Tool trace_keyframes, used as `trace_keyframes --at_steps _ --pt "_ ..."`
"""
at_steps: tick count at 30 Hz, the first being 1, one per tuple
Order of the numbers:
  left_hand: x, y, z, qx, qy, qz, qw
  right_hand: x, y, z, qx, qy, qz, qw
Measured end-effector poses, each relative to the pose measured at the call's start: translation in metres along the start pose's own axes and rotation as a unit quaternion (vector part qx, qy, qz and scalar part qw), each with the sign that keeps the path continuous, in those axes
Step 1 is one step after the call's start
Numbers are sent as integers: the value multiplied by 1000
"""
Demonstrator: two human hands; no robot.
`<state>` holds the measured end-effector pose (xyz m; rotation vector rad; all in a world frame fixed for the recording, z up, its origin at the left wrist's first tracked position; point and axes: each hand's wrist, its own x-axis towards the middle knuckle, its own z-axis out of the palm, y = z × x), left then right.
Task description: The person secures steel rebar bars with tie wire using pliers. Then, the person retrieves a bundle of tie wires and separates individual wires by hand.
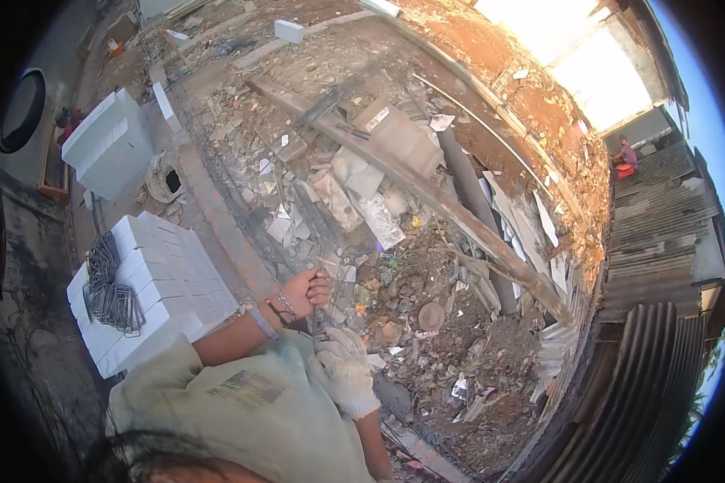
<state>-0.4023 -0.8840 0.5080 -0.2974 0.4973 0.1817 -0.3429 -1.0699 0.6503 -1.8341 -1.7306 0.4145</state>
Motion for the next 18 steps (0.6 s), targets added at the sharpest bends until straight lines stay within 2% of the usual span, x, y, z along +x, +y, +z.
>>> trace_keyframes --at_steps 2,5,9,13,16,18 --pt "6 -4 -1 -23 -1 33 999 -11 12 -6 -1 -23 -5 1000" --pt "8 -4 5 48 7 168 985 -30 30 -11 -3 -48 -2 999" --pt "8 3 9 115 -4 233 966 -47 40 -6 -27 -28 -8 999" --pt "14 20 24 61 12 311 949 -46 53 -1 -51 -24 27 998" --pt "26 51 22 36 -34 320 946 -41 65 0 -66 -38 49 996" --pt "43 66 22 27 -23 322 946 -22 72 -8 -71 -60 62 994"
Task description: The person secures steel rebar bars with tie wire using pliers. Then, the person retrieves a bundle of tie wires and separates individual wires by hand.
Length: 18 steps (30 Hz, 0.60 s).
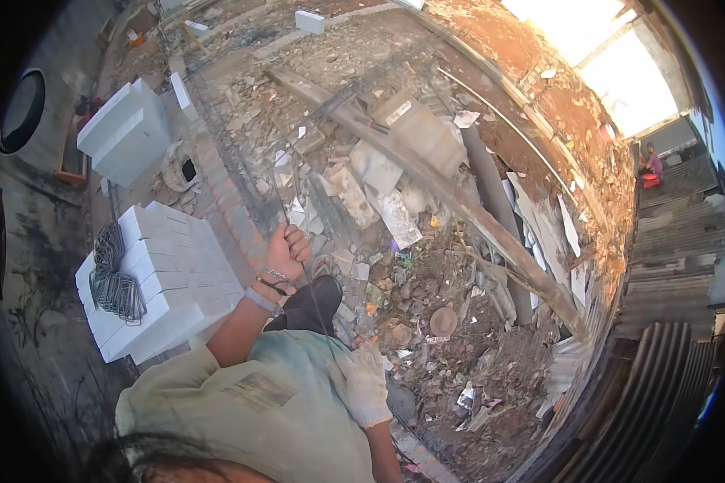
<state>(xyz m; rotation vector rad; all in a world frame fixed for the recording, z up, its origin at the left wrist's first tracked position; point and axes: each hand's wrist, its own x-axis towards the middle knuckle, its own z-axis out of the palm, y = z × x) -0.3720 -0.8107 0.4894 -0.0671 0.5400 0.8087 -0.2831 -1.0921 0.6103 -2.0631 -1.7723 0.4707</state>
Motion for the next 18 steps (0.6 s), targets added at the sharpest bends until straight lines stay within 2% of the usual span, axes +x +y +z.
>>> trace_keyframes --at_steps 4,7,10,14,17,18 --pt "60 15 -3 -110 -2 -30 993 52 28 2 48 -30 -7 998" --pt "108 54 -3 -151 -61 -18 986 118 52 5 73 -59 13 995" --pt "158 104 13 -149 -30 38 988 199 85 8 57 -51 28 997" --pt "197 158 33 -132 -93 106 981 282 103 -4 53 -102 18 993" --pt "211 187 49 -163 -80 141 973 316 111 -8 64 -106 29 992" --pt "217 198 47 -169 -155 129 965 323 114 -8 66 -90 41 993"
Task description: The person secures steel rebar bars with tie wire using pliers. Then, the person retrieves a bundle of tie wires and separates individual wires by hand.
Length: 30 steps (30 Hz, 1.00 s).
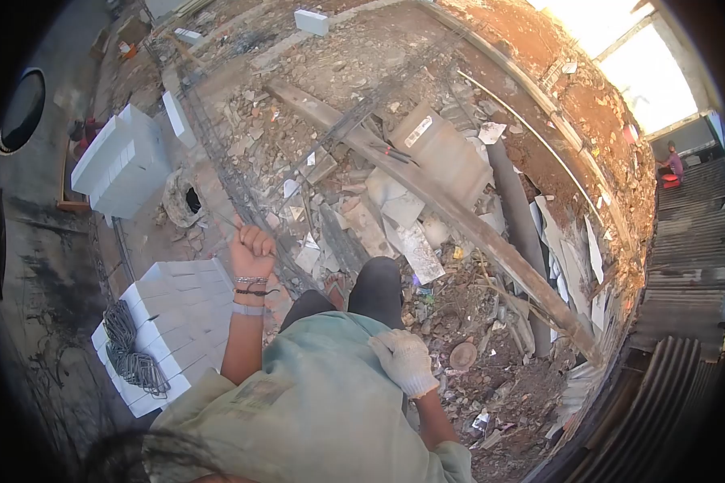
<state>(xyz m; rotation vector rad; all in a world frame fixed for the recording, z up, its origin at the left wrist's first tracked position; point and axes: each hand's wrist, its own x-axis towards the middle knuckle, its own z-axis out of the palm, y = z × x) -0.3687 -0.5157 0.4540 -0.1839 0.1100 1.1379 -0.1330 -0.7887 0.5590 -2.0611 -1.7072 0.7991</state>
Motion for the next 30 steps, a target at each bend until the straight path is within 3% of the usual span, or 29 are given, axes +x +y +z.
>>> trace_keyframes --at_steps 3,4,7,10,15,19,22,24,29,30 --pt "13 13 2 -15 9 13 1000 23 -1 -6 52 10 28 998" --pt "13 17 4 -24 -2 19 1000 31 0 -8 50 -32 73 996" --pt "12 27 21 -33 -4 46 998 60 -6 -21 99 -21 153 983" --pt "8 40 34 -19 34 94 995 88 7 -26 96 -89 102 986" --pt "23 55 16 -52 65 148 986 144 -8 -63 -19 -265 72 961" --pt "68 57 -2 -99 -43 155 982 189 7 -70 -35 -275 0 961" --pt "99 54 14 -130 -57 164 976 247 22 -89 -45 -259 12 965" --pt "119 37 22 -145 -45 169 974 292 42 -106 -36 -341 16 939" --pt "214 -5 17 -125 -114 214 962 408 110 -142 31 -497 16 867" --pt "238 -11 12 -112 -121 230 959 433 138 -151 87 -492 78 863"
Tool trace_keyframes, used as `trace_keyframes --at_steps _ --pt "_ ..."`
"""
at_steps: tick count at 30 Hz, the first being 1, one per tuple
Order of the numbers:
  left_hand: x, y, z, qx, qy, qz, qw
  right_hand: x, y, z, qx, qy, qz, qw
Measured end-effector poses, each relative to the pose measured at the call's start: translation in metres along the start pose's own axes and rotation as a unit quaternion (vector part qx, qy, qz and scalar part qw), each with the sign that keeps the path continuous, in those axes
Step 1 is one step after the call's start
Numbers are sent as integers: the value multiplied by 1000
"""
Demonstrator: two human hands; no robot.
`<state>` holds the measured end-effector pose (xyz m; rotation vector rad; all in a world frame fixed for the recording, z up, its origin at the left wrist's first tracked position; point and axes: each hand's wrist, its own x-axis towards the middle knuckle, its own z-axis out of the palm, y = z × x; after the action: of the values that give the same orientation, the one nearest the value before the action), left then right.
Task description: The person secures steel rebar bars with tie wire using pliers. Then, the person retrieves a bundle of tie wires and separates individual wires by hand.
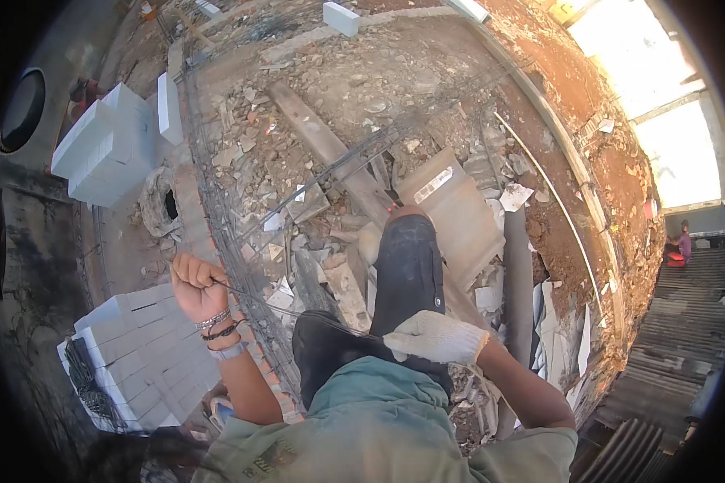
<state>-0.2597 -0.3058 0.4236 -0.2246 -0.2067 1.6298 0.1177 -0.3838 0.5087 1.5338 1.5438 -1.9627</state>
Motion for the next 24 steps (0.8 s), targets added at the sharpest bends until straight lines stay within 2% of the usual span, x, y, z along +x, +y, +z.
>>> trace_keyframes --at_steps 2,4,5,6,7,8,9,10,12,16,19,22,24 --pt "27 -14 -39 10 -26 15 999 13 8 -79 -47 38 -102 993" --pt "48 -30 -93 13 -34 35 999 33 7 -157 -72 57 -81 992" --pt "58 -36 -128 0 -19 49 999 58 28 -197 -149 68 -169 972" --pt "69 -41 -166 -13 -8 62 998 76 26 -231 -170 64 -80 980" --pt "80 -45 -201 -27 2 74 997 100 35 -265 -226 77 -119 964" --pt "92 -48 -238 -35 16 110 993 130 42 -296 -209 60 -92 972" --pt "106 -49 -272 -44 33 144 988 169 64 -323 -190 81 -188 960" --pt "119 -48 -303 -54 48 175 982 196 55 -345 -184 31 -119 975" --pt "139 -33 -360 -78 22 210 974 266 81 -385 -238 -1 -154 959" --pt "131 -2 -430 -90 -19 280 956 362 95 -397 -390 -51 -145 908" --pt "120 28 -478 -79 -34 304 949 404 125 -386 -473 -18 -210 855" --pt "110 23 -519 -86 -30 274 957 425 162 -376 -524 -94 -166 830" --pt "103 20 -545 -95 -33 245 964 429 172 -367 -596 -145 -112 782"
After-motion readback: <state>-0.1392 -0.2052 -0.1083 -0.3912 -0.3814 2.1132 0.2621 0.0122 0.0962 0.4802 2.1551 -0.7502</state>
